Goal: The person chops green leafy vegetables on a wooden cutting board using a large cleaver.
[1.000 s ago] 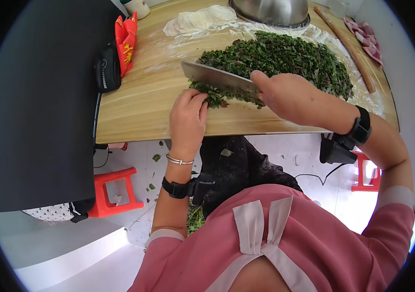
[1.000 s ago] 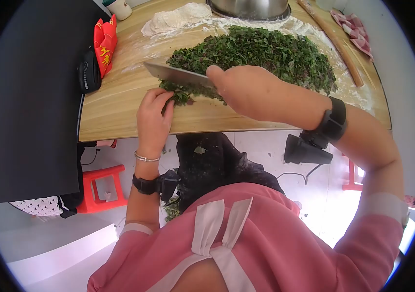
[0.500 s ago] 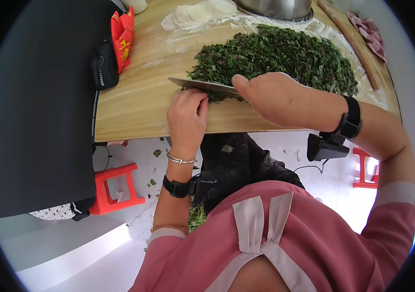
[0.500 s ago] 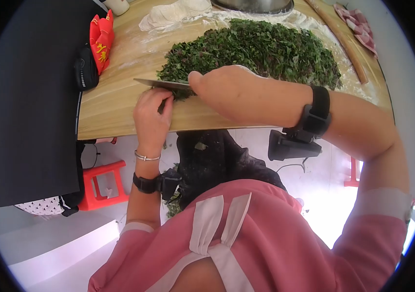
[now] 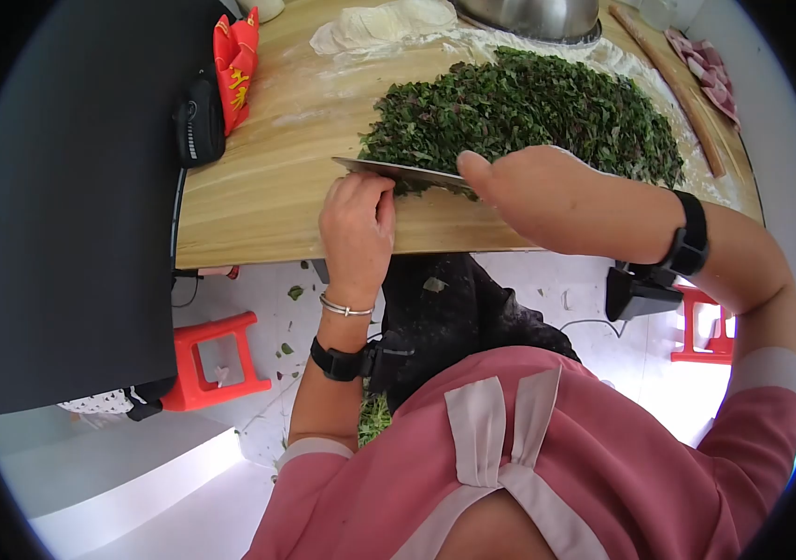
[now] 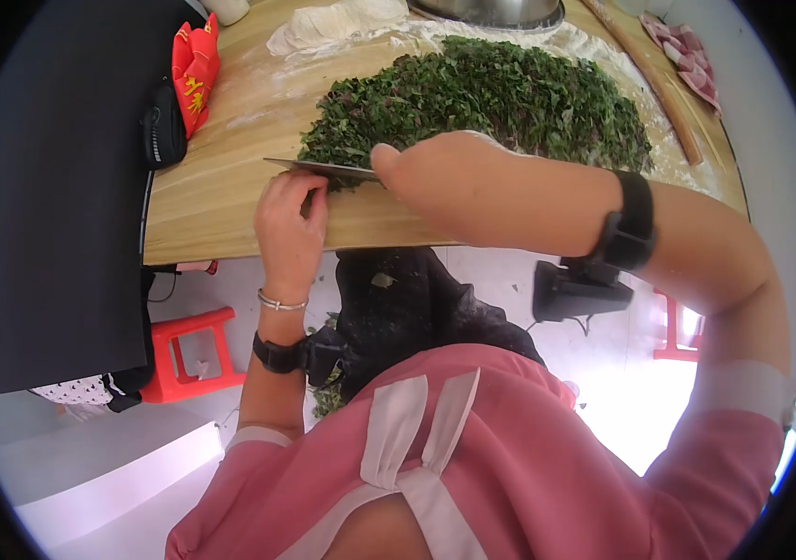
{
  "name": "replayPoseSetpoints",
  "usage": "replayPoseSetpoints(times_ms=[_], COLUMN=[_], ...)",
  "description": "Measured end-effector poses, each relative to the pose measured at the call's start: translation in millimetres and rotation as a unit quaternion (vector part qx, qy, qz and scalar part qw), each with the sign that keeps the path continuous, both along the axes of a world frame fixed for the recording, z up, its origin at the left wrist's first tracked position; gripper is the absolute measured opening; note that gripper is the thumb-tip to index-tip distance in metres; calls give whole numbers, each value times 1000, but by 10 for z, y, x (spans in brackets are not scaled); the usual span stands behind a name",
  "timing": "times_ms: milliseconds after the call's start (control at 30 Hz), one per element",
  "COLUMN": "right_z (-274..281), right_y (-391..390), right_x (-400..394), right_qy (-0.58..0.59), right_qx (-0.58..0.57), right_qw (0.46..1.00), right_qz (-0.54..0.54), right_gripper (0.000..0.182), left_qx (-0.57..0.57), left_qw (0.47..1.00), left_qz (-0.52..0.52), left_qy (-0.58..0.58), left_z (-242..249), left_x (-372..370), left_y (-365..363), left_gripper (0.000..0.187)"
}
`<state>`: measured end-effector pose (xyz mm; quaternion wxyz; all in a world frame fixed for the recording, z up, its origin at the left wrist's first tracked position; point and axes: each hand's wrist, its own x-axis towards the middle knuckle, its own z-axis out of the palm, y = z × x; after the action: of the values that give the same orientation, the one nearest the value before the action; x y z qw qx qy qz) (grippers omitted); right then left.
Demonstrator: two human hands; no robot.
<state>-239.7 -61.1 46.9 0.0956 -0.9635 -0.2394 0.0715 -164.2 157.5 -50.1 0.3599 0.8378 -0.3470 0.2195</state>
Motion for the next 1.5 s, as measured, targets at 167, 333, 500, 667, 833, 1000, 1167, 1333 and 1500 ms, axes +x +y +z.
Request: replayPoseSetpoints(times_ms=[167, 333, 500, 667, 833, 1000, 1167, 1333, 1500], right_z=[-193, -37, 61, 57, -211, -10, 127, -24, -296], right_y=[-51, -149, -66, 59, -37, -126, 11, 125, -262], right_x=[140, -13, -70, -37, 96, -78, -96, -71, -113], right_qy=[-1, -12, 21, 49, -6, -14, 68, 36, -18], right_qx=[36, 24, -20, -43, 64, 45, -32, -4, 152], right_qw=[998, 997, 999, 998, 995, 996, 996, 999, 982], right_qz=[-48, -69, -37, -21, -76, -76, -38, -36, -112], right_gripper=[22, 20, 21, 23, 24, 21, 22, 24, 24], left_qx=[-12, -26, -26, -35, -29, -121, -54, -45, -51], left_qw=[1000, 1000, 999, 999, 1000, 986, 998, 995, 995], left_qz=[-10, 10, 24, 12, 8, 38, 39, 27, 7], left_qy=[-13, 5, 22, 17, -7, 110, 21, 83, 86], left_z=[-20, -64, -38, -35, -24, 56, -75, -6, 90], left_x=[3, -60, -47, -37, -54, -153, -55, -44, 108], left_y=[26, 38, 32, 28, 52, 19, 62, 128, 161], left_gripper=[9, 9, 8, 11, 12, 11, 10, 8, 13])
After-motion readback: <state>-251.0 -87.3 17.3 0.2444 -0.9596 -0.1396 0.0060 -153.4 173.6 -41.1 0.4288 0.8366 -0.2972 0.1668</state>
